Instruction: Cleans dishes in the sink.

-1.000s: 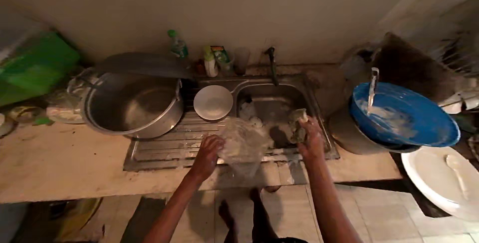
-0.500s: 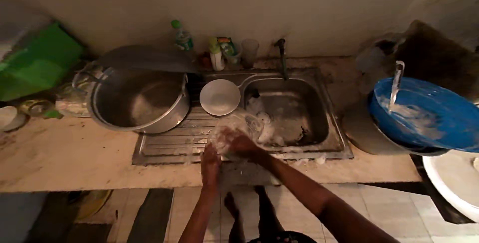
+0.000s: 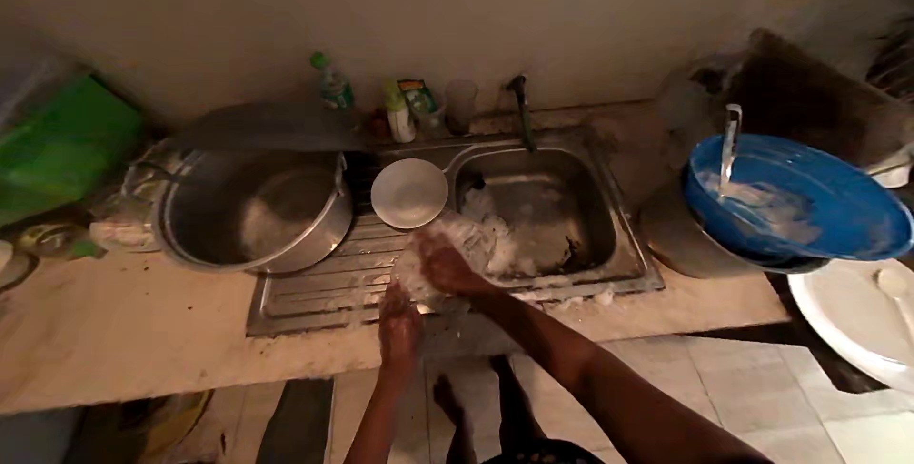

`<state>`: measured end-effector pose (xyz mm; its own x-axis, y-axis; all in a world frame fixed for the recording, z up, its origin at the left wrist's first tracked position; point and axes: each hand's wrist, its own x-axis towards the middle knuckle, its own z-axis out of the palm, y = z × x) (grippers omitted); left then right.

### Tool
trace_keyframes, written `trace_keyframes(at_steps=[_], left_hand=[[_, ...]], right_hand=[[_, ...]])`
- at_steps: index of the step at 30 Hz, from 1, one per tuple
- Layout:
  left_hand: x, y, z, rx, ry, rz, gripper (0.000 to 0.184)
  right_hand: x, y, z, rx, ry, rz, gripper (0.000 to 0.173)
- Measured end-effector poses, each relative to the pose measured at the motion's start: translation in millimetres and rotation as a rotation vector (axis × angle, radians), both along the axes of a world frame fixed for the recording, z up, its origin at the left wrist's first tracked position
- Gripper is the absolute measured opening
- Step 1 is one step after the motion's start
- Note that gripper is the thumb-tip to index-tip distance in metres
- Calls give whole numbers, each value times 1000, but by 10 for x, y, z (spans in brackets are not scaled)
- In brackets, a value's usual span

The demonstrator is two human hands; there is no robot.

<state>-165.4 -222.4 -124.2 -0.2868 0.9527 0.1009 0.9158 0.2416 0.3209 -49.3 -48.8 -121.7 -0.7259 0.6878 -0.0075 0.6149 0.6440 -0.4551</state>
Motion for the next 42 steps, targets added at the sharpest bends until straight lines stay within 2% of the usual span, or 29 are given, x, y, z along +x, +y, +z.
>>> trace_keyframes(at_steps=[2, 3, 6, 9, 11, 13, 15, 16, 19, 21, 23, 25, 27, 30, 32, 33, 35, 37, 40, 42], left_hand=[[32, -22, 12, -10, 27, -7, 47], [40, -33, 28, -22, 36, -8, 48], [93, -12, 74, -74, 63, 6, 51], [100, -24, 80, -102, 77, 24, 54], [11, -43, 84, -59, -21, 17, 45], [-99, -32, 186, -42, -188, 34, 40], [-240, -1, 266, -27, -328, 81, 36], [-300, 1, 272, -25, -345, 75, 38], [-326, -24, 266, -70, -241, -17, 44], [-286, -25, 277, -110, -101, -62, 45], [-239, -29, 258, -134, 5, -83, 45], [-259, -59, 273, -149, 56, -89, 41], [-304, -55, 334, -184, 66, -93, 43], [-339, 72, 543, -236, -3, -41, 36], [-456, 339, 686, -208, -138, 52, 35], [-533, 509, 710, -196, -186, 83, 36], [-641, 856, 623, -213, -208, 72, 43], [-587, 1094, 468, -257, -176, 46, 43], [-361, 1078, 246, -209, 3, 101, 47], [-305, 1041, 87, -116, 80, 208, 49]], right_hand=[[-26, 1, 41, -6, -34, 100, 60], [53, 90, 75, -20, -58, 80, 57], [437, 324, 16, -24, -103, -231, 60], [549, -208, 8, -46, -72, -442, 79], [452, -775, 193, -129, -29, -339, 74], [284, -1147, 203, -138, 125, -87, 59], [161, -1007, 71, -100, 175, 178, 53], [164, -805, 27, -78, 180, 219, 50], [108, -374, 31, -36, 63, 64, 57], [-158, -473, 2, -39, 66, -28, 61], [-338, -605, -6, -68, 118, 61, 59], [-271, -519, -96, -52, 190, 258, 52], [-53, -171, -89, -30, 166, 329, 47], [99, 281, -144, 4, 61, 60, 53], [-5, 147, -132, 10, 66, -24, 62], [-50, -19, -88, -15, 79, -2, 65], [-80, -283, -47, -75, 125, 98, 61], [-65, -330, -42, -136, 183, 146, 47], [-90, -102, -112, -191, 229, 173, 37], [-117, 133, -152, -148, 257, 224, 35]])
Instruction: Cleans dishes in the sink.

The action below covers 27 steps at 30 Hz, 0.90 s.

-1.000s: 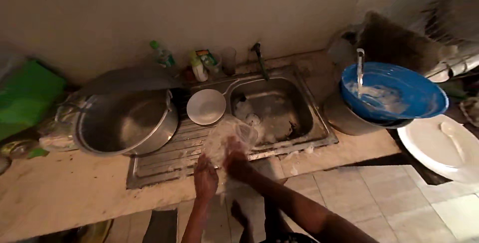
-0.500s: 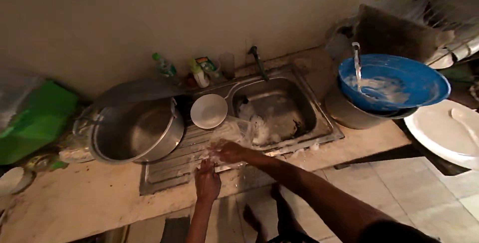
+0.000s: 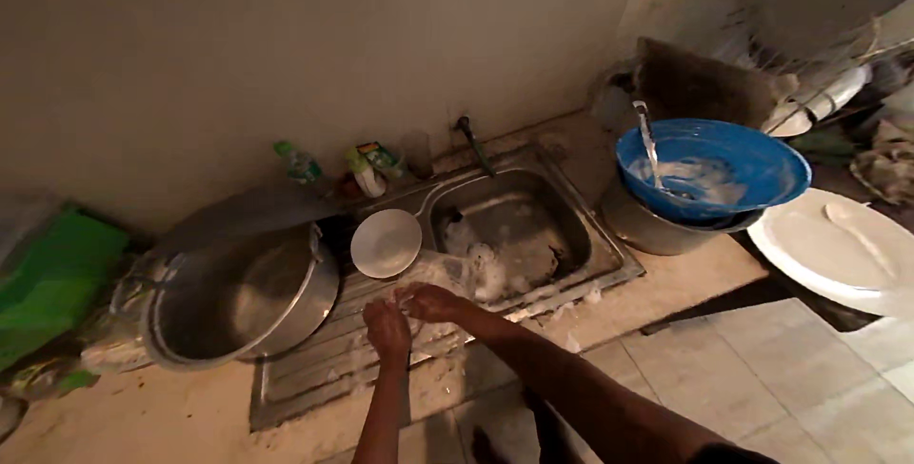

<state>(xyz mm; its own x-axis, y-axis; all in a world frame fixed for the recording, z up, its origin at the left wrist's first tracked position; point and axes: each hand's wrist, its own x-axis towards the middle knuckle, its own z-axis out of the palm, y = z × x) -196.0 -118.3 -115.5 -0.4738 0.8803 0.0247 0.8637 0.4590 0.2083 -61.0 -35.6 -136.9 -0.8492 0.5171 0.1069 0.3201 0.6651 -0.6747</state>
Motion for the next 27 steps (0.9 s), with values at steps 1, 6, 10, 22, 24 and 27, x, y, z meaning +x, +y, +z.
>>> trace_keyframes(at_steps=[1, 6, 10, 22, 24, 27], left_hand=[[12, 15, -46, 20, 20, 58, 50], [47, 27, -45, -2, 81, 79, 39], [85, 51, 42, -53, 64, 26, 40], [30, 143, 24, -70, 128, -224, 39], [45, 172, 34, -77, 142, -218, 40], [78, 182, 38, -108, 161, -234, 39]], right_hand=[[23, 102, 6, 38, 4, 0, 35], [308, 323, 98, 96, -196, -304, 52], [579, -278, 58, 26, -276, -629, 63], [715, 355, 59, 85, -243, -214, 65], [1034, 125, -76, 132, -239, -260, 69], [1068, 20, 14, 165, -230, -258, 71]])
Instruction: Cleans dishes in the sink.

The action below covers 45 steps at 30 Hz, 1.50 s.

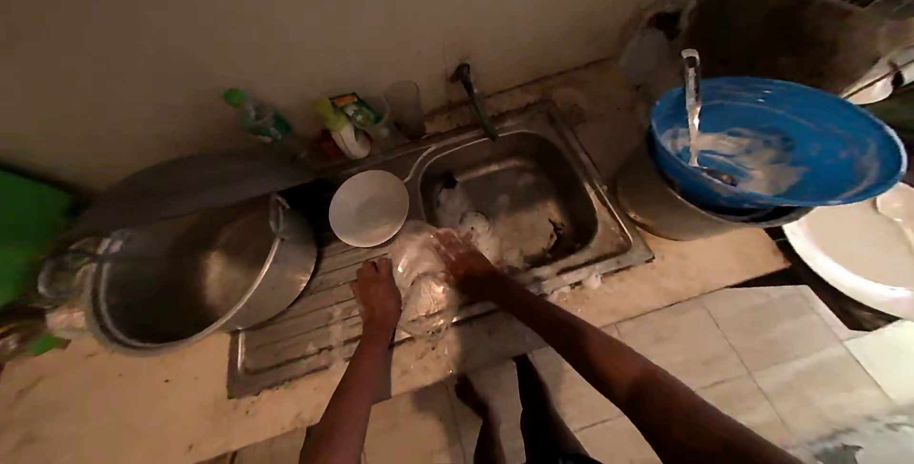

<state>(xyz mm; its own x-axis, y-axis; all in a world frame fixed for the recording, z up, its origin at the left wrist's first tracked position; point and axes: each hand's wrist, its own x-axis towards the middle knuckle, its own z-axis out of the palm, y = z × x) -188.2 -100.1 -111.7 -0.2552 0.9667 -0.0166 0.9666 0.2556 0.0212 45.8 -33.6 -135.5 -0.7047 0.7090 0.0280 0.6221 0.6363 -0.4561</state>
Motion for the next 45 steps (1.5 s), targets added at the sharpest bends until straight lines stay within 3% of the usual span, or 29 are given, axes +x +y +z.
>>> trace_keyframes(at_steps=[4, 6, 9, 11, 14, 16, 19, 22, 25, 28, 32, 37, 41, 45], left_hand=[[-38, -4, -34, 34, 6, 5, 37], [-94, -56, -37, 106, -70, 37, 36], [-218, -127, -156, 367, -418, 10, 39], [-245, -158, -168, 461, -726, 38, 40], [-356, -86, -116, 430, -1078, 112, 45], [-455, 22, 42, 169, -988, 78, 43], [-226, 253, 269, -126, -535, 28, 59], [-30, 269, -5, 4, -277, 7, 60], [-51, 160, -203, 129, -234, -59, 59], [61, 147, -207, 149, -196, -20, 56], [156, 168, -150, 141, -130, 0, 56], [160, 181, -128, 144, -121, 12, 56], [202, 173, -103, 149, -157, 31, 57], [171, 203, -152, 171, -173, 47, 56]], right_hand=[[-493, 495, -46, -54, 44, 95, 65], [-546, 314, -43, -65, 19, -8, 70], [-617, -260, 127, -134, -7, -159, 96], [-822, -609, 242, -194, 56, -87, 108], [-1134, -979, 294, -217, 54, 172, 96], [-1191, -1085, 234, -168, 22, 308, 79], [-1112, -1140, 155, -82, 43, 498, 52], [-865, -1267, 107, -99, 146, 514, 35], [-120, -1389, 156, -225, 225, 357, 33], [429, -1203, 361, -273, 133, -1, 44], [107, -777, 165, -123, 32, -349, 68], [-320, -1577, 355, -170, -58, -423, 87], [-409, -983, 325, -177, -31, -578, 73], [-426, -291, 352, -338, -132, -632, 65]])
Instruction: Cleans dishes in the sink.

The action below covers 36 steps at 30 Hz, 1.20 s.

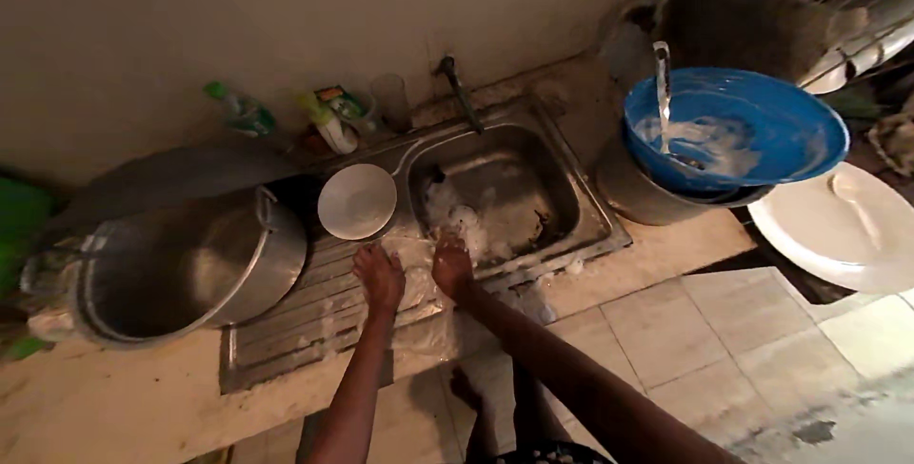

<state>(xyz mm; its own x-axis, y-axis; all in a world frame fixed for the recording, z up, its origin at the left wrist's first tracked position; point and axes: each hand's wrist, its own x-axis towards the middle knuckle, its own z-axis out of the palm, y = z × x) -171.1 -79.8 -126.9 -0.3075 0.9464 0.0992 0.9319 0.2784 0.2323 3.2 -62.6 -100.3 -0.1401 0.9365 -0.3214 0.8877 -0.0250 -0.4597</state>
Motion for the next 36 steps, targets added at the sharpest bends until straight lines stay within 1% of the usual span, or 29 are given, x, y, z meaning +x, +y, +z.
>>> trace_keyframes(at_steps=[3, 5, 7, 8, 9, 10, 12, 14, 15, 16, 18, 19, 20, 22, 24, 25, 26, 27, 28, 30, 31, 32, 33, 34, 36], left_hand=[[-22, -1, -43, 1, -42, -3, 57], [-22, -5, 63, 41, -151, 3, 53], [49, 16, 342, 51, -355, 21, 50], [91, 23, 535, 15, -509, 22, 48], [118, 31, 717, -38, -660, 14, 46], [152, 54, 881, -77, -762, 8, 44], [281, 176, 1123, -64, -808, -35, 41], [477, 326, 1338, -70, -755, -156, 40], [615, 391, 1431, -110, -719, -213, 41], [778, 441, 1475, -91, -688, -247, 39], [1037, 488, 1517, -7, -715, -259, 35], [1135, 503, 1497, 34, -764, -260, 36], [1226, 506, 1476, 90, -816, -267, 36], [1384, 483, 1426, 207, -897, -256, 36], [1472, 421, 1440, 254, -955, -193, 35], [1466, 394, 1494, 233, -993, -140, 37], [1427, 390, 1533, 243, -1002, -98, 40], [1362, 398, 1556, 260, -1000, -73, 41], [1300, 435, 1559, 299, -982, -64, 38], [1185, 559, 1507, 396, -945, -60, 31], [1113, 622, 1467, 452, -970, -59, 30], [1025, 682, 1438, 495, -1009, -76, 32], [950, 729, 1438, 513, -1052, -99, 38], [904, 745, 1469, 500, -1089, -97, 44], [892, 611, 1646, 339, -1207, -21, 58]], right_hand=[[117, 212, 45, -47, 49, -18, 51], [246, 292, 178, -79, 136, -65, 50], [424, 343, 398, -84, 248, -142, 52], [520, 349, 496, -69, 278, -164, 52], [602, 356, 569, -38, 263, -156, 52], [663, 379, 620, 5, 215, -118, 51], [698, 458, 673, 116, 148, -34, 48], [639, 498, 745, 189, 169, 39, 54], [571, 510, 806, 200, 229, 59, 59], [514, 516, 857, 233, 326, 38, 62], [481, 548, 942, 316, 644, -84, 53], [499, 571, 1008, 308, 773, -128, 50], [525, 603, 1076, 319, 802, -119, 48], [650, 680, 1166, 380, 660, 9, 51], [925, 792, 1044, 392, 470, 116, 58], [1100, 845, 986, 323, 382, 103, 61], [1272, 899, 905, 257, 349, 39, 60], [1408, 914, 837, 219, 390, -49, 56], [1488, 915, 787, 208, 457, -122, 56], [1549, 859, 876, 181, 620, -173, 64], [1564, 793, 984, 189, 696, -190, 64], [1588, 736, 1105, 228, 731, -190, 62], [1621, 687, 1238, 296, 719, -157, 57], [1646, 640, 1348, 431, 664, -82, 50], [1639, 520, 1450, 796, 462, 109, 35]])
